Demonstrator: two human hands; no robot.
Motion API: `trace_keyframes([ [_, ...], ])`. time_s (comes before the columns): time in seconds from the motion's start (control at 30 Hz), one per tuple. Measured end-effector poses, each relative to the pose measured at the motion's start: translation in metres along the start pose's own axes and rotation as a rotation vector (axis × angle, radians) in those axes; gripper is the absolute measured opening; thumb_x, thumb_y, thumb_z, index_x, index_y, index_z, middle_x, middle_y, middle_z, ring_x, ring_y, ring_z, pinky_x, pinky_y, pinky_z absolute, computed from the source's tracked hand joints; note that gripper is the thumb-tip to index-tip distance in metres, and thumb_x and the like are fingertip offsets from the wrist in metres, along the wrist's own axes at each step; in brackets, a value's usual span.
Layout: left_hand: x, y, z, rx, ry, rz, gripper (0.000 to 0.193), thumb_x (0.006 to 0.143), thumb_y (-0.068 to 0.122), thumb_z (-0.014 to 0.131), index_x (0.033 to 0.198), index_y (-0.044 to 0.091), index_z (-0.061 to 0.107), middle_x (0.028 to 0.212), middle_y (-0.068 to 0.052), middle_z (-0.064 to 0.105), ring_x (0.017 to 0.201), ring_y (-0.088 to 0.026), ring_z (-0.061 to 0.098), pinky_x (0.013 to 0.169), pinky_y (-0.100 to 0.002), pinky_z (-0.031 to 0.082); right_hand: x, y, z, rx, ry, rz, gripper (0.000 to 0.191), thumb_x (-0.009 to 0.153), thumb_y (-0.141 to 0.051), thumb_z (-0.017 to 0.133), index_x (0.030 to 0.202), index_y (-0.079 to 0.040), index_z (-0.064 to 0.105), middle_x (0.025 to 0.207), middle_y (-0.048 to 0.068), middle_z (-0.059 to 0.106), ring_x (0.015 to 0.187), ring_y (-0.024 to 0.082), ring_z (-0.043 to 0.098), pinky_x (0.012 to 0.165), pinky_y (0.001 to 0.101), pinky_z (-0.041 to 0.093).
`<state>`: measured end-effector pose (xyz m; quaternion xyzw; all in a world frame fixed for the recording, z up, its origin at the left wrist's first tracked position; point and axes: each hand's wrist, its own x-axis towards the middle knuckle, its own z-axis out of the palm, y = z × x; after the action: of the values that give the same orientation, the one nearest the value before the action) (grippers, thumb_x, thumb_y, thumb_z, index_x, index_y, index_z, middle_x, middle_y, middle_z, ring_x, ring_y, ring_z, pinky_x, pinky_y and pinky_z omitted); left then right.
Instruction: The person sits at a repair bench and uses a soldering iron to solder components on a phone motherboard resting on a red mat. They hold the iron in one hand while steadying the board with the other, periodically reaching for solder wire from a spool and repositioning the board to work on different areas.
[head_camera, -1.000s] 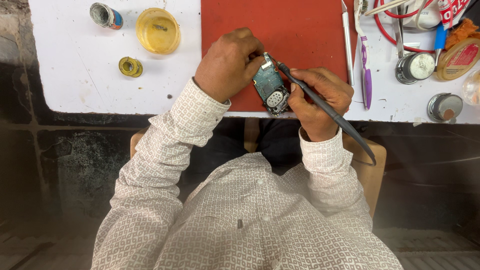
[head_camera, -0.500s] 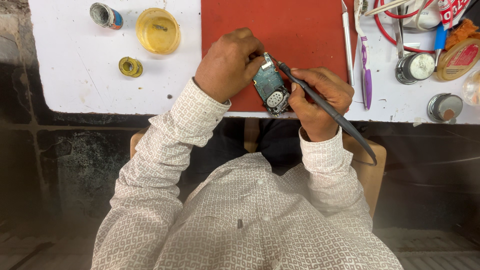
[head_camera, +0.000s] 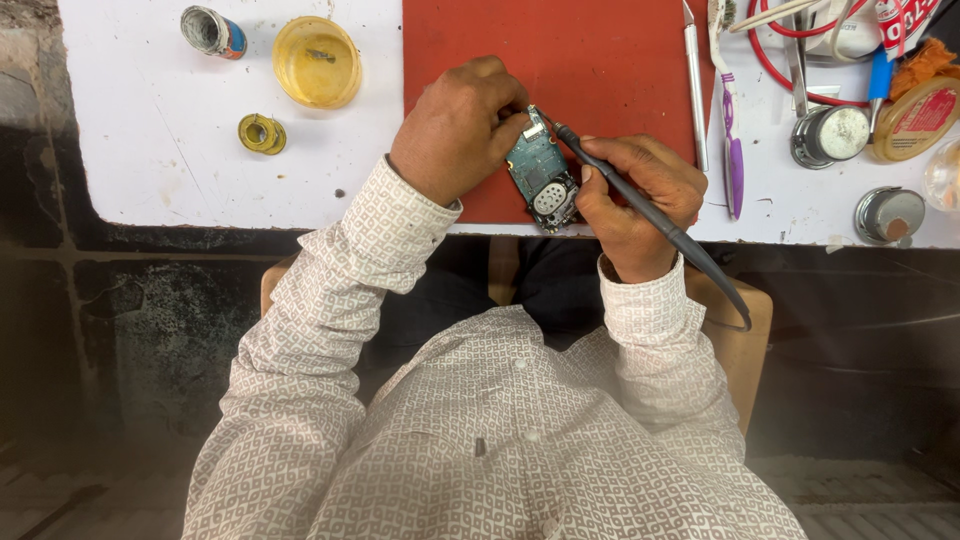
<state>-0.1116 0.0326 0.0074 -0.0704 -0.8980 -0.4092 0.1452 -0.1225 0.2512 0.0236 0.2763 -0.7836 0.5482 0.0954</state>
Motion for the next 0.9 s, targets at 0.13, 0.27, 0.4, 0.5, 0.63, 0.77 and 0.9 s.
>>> trace_keyframes([
  [0.13,0.0002,0.0000,0.0004,-0.002,-0.010,-0.012,0.011,0.086,0.007,0.079,0.091,-0.001,0.073,0.087,-0.011,0.068,0.072,-0.024,0.071,0.064,-0.034,0.059,0.0001,-0.0005,0.0005,-0.018,0.005,0.008,0.023,0.085,0.013,0.070,0.106,0.004,0.076,0.090,0.013,0.074,0.070,0.013,0.068,0.061,0.0217,0.052],
  [0.27,0.0000,0.0003,0.0005,0.016,-0.001,-0.006,0.011,0.086,0.007,0.079,0.090,-0.001,0.074,0.086,-0.011,0.068,0.073,-0.025,0.071,0.065,-0.035,0.059,0.0006,-0.0008,0.0002,-0.030,0.001,0.012,0.023,0.085,0.012,0.071,0.106,0.004,0.076,0.090,0.012,0.074,0.071,0.013,0.069,0.061,0.0222,0.053],
  [0.4,0.0007,0.0003,0.0005,0.028,-0.004,-0.011,0.010,0.086,0.007,0.079,0.090,-0.001,0.074,0.086,-0.011,0.069,0.073,-0.025,0.071,0.064,-0.035,0.058,-0.0001,-0.0015,0.0005,-0.046,0.005,0.001,0.023,0.085,0.012,0.072,0.106,0.003,0.076,0.091,0.012,0.074,0.073,0.014,0.070,0.063,0.0227,0.055],
  [0.5,0.0005,-0.0002,0.0006,0.028,-0.007,-0.015,0.011,0.086,0.007,0.079,0.090,-0.001,0.074,0.086,-0.011,0.069,0.072,-0.025,0.071,0.064,-0.035,0.059,0.0000,-0.0015,0.0006,-0.041,0.004,-0.011,0.023,0.085,0.012,0.072,0.106,0.003,0.076,0.091,0.012,0.074,0.074,0.014,0.071,0.061,0.0212,0.055],
  [0.63,0.0011,-0.0008,0.0019,0.013,-0.006,-0.020,0.010,0.085,0.007,0.079,0.090,-0.001,0.074,0.087,-0.011,0.069,0.072,-0.023,0.072,0.064,-0.033,0.059,0.0007,-0.0013,0.0007,-0.036,0.006,0.009,0.023,0.084,0.013,0.071,0.105,0.003,0.076,0.089,0.012,0.074,0.069,0.013,0.068,0.060,0.0218,0.053],
  [0.77,0.0005,-0.0010,0.0019,0.016,-0.005,-0.016,0.010,0.085,0.006,0.079,0.089,-0.001,0.074,0.086,-0.011,0.069,0.072,-0.023,0.072,0.064,-0.033,0.059,0.0005,-0.0018,0.0011,-0.046,0.012,0.004,0.023,0.085,0.013,0.071,0.105,0.004,0.076,0.089,0.012,0.074,0.068,0.013,0.068,0.059,0.0213,0.052],
  [0.9,0.0009,-0.0011,0.0016,0.016,-0.013,-0.019,0.010,0.086,0.006,0.079,0.090,-0.001,0.074,0.086,-0.011,0.069,0.072,-0.023,0.071,0.064,-0.033,0.059,0.0005,-0.0022,0.0012,-0.037,0.010,0.002,0.023,0.085,0.013,0.071,0.105,0.004,0.076,0.090,0.012,0.074,0.069,0.013,0.068,0.060,0.0215,0.052],
])
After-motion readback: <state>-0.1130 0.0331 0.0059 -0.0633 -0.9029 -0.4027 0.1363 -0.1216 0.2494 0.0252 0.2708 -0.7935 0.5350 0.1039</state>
